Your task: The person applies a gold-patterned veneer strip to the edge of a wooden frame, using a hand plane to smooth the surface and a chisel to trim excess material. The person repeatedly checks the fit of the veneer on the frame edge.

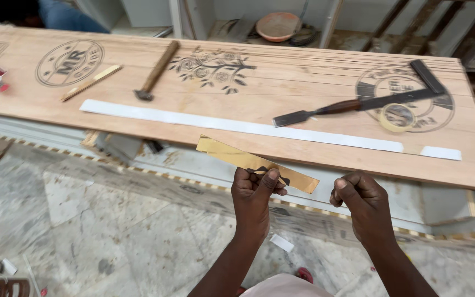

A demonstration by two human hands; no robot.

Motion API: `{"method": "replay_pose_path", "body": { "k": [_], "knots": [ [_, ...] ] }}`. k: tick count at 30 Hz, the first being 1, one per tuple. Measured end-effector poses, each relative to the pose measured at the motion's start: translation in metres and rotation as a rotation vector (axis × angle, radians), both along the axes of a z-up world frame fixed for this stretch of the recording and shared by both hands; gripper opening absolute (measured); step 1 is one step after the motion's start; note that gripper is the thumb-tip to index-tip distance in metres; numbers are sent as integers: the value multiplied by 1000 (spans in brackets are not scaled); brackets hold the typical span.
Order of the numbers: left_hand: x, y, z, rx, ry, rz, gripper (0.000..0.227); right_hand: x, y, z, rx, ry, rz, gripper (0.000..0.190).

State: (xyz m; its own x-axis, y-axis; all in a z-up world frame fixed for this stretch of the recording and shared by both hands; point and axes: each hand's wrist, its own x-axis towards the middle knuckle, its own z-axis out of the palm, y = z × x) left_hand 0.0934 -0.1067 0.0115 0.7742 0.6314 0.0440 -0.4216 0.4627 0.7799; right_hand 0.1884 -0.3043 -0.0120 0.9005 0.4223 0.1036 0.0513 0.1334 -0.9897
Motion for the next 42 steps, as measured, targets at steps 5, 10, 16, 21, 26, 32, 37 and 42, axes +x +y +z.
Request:
{"method": "replay_pose_path", "body": {
  "k": [5,10,16,21,26,32,37,42],
  "knots": [
    [32,-51,2,13,32,-81,24,14,-62,-1,-18,-11,-99,28],
    [59,-99,-2,2,17,-165,24,28,-115,-2,-43,20,-177,29],
    [78,-138,-6,-5,48,-236,23,32,-157,-2,-77,32,-271,27],
    [86,-145,-8,23,72,-258,23,26,-167,0,-79,87,-375,16],
    [91,-139,-11,63,55,-272,23,17,-168,-2,-93,118,-440,13],
    [94,-127,-13,63,51,-311,23,7,-164,-12,-137,126,-478,14],
    [97,-113,-12,55,33,-338,22,-3,-151,-18,-109,133,-461,18],
    [93,-99,-9,38,23,-370,22,-9,-144,-20,-78,50,-435,29]
  ]
}}
